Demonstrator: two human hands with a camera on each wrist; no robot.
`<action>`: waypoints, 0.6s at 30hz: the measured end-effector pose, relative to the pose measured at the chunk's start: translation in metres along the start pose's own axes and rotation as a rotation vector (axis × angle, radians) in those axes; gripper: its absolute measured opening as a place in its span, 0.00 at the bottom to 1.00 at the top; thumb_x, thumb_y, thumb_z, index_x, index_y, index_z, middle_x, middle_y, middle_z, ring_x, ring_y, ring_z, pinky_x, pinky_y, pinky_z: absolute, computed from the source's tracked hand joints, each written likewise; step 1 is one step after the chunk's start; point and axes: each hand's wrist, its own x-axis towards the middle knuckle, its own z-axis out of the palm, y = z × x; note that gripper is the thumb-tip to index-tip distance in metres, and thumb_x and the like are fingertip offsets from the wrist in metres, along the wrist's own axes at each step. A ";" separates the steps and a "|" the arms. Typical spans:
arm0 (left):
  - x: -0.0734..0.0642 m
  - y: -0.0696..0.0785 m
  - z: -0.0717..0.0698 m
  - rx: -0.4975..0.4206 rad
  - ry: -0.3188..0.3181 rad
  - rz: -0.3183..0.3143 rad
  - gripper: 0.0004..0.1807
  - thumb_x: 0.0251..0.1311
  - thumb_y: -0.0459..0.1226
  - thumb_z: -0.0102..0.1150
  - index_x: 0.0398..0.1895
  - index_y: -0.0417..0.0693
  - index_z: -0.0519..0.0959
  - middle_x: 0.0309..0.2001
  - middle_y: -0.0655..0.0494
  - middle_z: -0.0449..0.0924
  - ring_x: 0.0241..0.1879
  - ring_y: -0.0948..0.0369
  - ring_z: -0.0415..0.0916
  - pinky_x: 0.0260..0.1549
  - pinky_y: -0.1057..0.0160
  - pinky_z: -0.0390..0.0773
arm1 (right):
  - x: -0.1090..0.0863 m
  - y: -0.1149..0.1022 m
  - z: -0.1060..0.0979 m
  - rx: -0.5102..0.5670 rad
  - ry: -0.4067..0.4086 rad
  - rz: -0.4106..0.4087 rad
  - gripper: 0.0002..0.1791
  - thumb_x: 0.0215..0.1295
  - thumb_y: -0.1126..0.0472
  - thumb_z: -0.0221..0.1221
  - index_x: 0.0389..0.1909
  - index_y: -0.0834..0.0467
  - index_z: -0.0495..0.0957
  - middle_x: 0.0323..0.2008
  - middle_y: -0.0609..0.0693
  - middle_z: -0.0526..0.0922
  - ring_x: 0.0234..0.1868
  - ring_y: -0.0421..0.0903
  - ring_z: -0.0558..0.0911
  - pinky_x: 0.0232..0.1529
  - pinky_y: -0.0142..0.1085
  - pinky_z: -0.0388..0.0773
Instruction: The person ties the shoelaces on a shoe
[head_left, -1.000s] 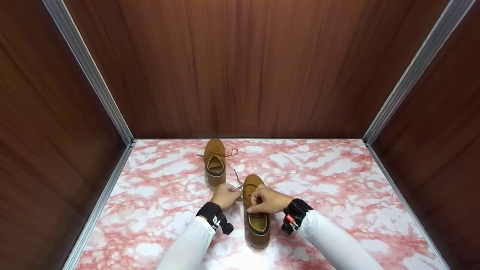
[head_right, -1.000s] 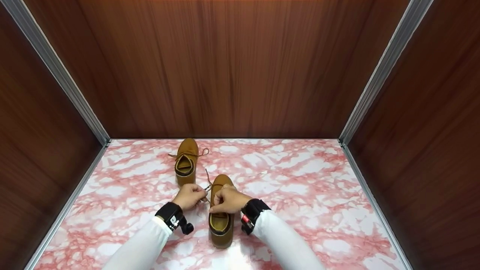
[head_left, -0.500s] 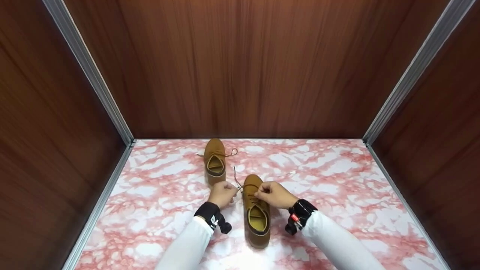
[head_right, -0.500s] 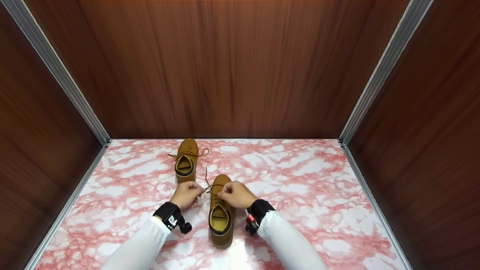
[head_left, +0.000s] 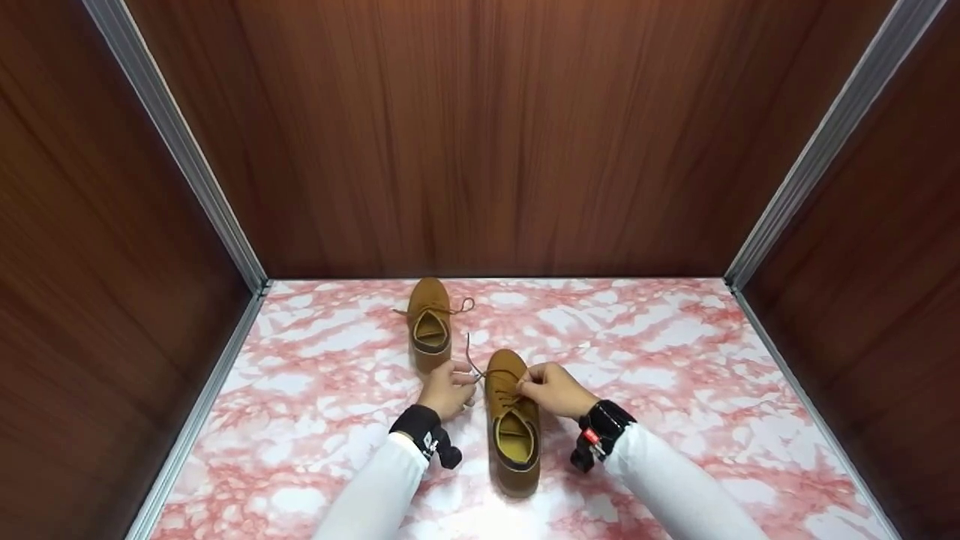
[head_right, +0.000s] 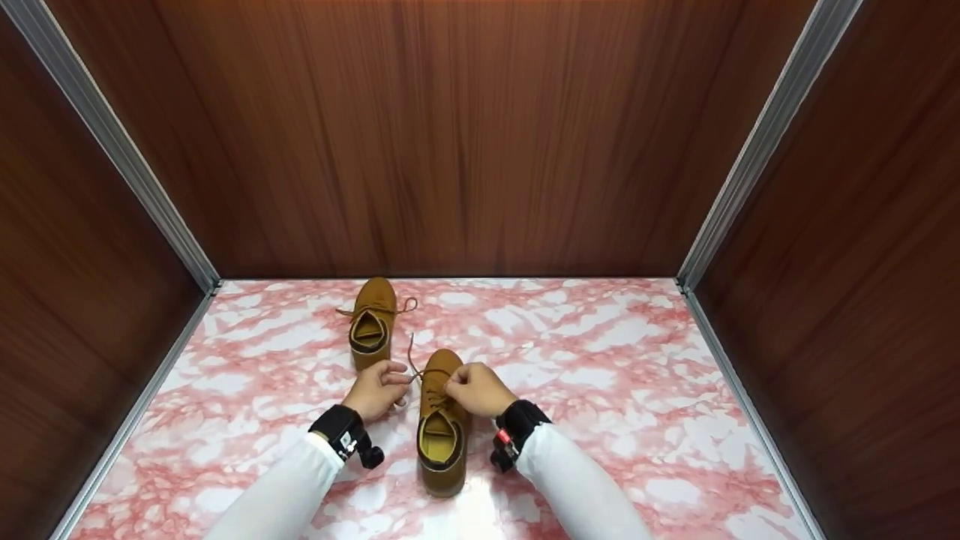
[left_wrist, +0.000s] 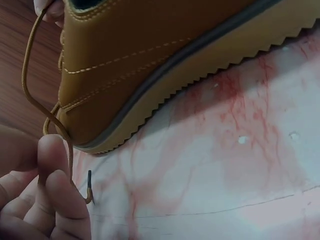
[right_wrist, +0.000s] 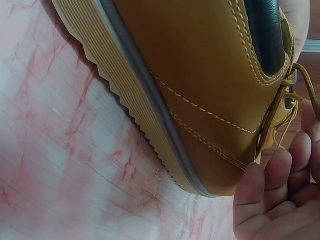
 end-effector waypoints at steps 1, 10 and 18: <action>0.000 0.000 0.000 0.020 -0.005 -0.002 0.23 0.62 0.27 0.59 0.60 0.29 0.73 0.51 0.32 0.86 0.31 0.49 0.87 0.24 0.69 0.78 | 0.000 0.000 0.000 0.006 0.001 0.005 0.13 0.70 0.63 0.59 0.23 0.58 0.78 0.29 0.44 0.83 0.30 0.37 0.75 0.31 0.26 0.69; -0.002 0.001 -0.001 0.133 -0.014 0.018 0.06 0.65 0.33 0.67 0.39 0.37 0.83 0.31 0.46 0.87 0.31 0.52 0.86 0.28 0.69 0.79 | 0.000 0.000 0.002 0.032 0.006 0.037 0.20 0.74 0.54 0.60 0.27 0.66 0.80 0.23 0.44 0.77 0.25 0.38 0.72 0.28 0.29 0.69; -0.005 0.008 -0.010 0.189 0.019 0.043 0.07 0.64 0.38 0.67 0.35 0.42 0.85 0.26 0.55 0.85 0.25 0.65 0.79 0.27 0.70 0.77 | 0.000 -0.002 0.001 0.008 0.036 0.019 0.21 0.74 0.54 0.60 0.26 0.67 0.77 0.21 0.42 0.72 0.24 0.38 0.69 0.26 0.29 0.65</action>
